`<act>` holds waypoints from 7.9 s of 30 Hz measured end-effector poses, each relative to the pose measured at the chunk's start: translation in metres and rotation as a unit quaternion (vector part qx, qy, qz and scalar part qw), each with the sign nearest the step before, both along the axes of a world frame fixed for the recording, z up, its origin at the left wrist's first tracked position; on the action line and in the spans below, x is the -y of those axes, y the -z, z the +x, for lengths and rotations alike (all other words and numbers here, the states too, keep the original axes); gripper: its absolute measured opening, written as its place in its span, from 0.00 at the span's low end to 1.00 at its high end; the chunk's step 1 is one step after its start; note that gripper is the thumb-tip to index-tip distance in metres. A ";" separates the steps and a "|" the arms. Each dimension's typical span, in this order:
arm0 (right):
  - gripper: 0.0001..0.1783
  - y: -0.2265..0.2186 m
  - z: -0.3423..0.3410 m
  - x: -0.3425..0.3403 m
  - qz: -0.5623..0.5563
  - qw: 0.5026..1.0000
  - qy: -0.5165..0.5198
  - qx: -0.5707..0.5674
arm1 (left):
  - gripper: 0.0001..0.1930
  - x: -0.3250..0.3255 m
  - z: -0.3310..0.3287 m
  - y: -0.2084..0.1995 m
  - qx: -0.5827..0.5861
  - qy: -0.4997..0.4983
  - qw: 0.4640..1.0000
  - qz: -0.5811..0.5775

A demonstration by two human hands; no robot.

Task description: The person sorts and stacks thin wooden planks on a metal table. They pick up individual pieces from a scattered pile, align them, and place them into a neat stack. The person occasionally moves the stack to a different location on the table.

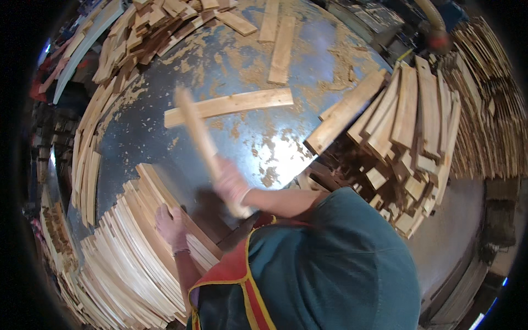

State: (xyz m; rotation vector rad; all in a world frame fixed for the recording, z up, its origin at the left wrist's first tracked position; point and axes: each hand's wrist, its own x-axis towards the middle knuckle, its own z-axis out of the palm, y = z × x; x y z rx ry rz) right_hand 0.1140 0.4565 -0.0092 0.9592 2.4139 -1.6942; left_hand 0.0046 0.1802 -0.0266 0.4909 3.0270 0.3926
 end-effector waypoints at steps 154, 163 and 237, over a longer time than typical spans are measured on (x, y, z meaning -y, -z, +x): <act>0.59 0.008 -0.054 -0.289 0.468 0.840 -0.259 0.093 | 0.41 -0.227 -0.023 0.008 -0.001 0.089 0.988 0.127; 0.61 0.039 -0.041 -0.282 0.205 0.946 -0.249 0.026 | 0.28 0.005 0.148 -0.050 -0.006 0.038 0.980 0.197; 0.67 -0.135 0.029 0.008 0.014 0.941 -0.315 -0.120 | 0.28 -0.105 0.006 -0.121 0.112 -0.126 0.888 0.428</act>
